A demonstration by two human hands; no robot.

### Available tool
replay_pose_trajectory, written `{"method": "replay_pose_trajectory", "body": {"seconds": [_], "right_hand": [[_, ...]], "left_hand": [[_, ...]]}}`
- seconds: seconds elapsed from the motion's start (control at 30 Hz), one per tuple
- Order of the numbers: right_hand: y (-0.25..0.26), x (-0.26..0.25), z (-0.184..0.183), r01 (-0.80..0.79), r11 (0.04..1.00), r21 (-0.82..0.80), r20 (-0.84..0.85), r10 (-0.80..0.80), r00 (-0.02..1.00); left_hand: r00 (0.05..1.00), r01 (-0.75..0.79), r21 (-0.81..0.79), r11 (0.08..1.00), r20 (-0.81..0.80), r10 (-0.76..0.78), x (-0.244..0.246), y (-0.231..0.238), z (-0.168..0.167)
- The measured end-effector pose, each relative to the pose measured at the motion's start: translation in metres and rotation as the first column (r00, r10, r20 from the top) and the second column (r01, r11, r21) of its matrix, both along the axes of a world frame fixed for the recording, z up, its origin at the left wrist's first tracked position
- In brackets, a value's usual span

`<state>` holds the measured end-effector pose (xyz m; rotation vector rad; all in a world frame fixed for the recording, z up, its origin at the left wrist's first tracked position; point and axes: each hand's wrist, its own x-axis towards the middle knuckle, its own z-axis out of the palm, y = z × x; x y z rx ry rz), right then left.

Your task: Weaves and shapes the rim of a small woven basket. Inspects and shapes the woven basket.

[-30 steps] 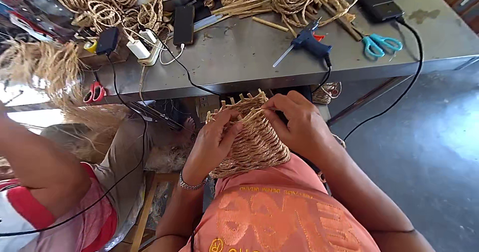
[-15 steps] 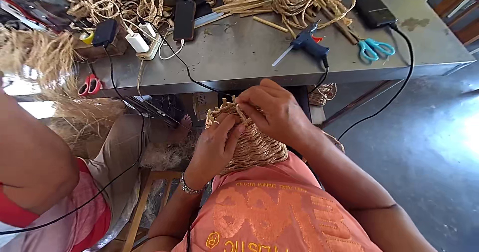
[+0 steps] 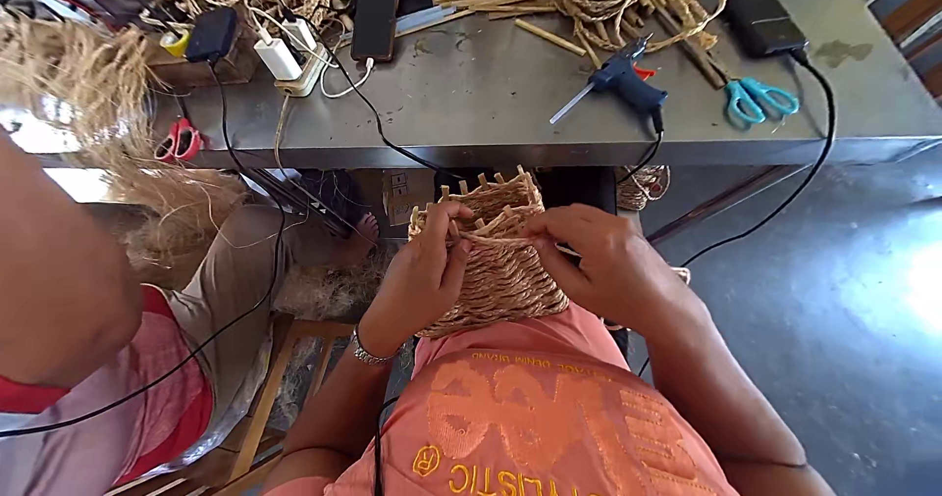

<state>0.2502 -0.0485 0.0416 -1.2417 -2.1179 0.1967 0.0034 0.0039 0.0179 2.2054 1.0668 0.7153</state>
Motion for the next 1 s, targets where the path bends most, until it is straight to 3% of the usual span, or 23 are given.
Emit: {"method": "replay_pose_trajectory", "body": {"seconds": [0.17,0.37,0.67,1.0], "right_hand": [[-0.002,-0.023,0.002,0.013,0.993,-0.113,-0.033,-0.017,0.999],[0.0,-0.031,-0.011,0.047,0.995,-0.092,0.025,-0.044,0.999],[-0.007,-0.021,-0.025,0.012,0.998,-0.065,-0.045,-0.015,0.999],[-0.014,-0.011,-0.035,0.003,0.984,-0.177,-0.216,-0.042,0.976]], "left_hand": [[0.999,0.012,0.046,0.999,-0.03,-0.011,0.004,0.003,0.002],[0.996,0.07,-0.097,0.993,0.056,-0.064,0.0,0.012,0.003],[0.987,0.141,0.012,0.99,0.08,-0.142,0.004,0.006,0.001],[0.99,0.107,0.221,0.969,0.068,-0.124,0.016,0.003,0.001]]}}
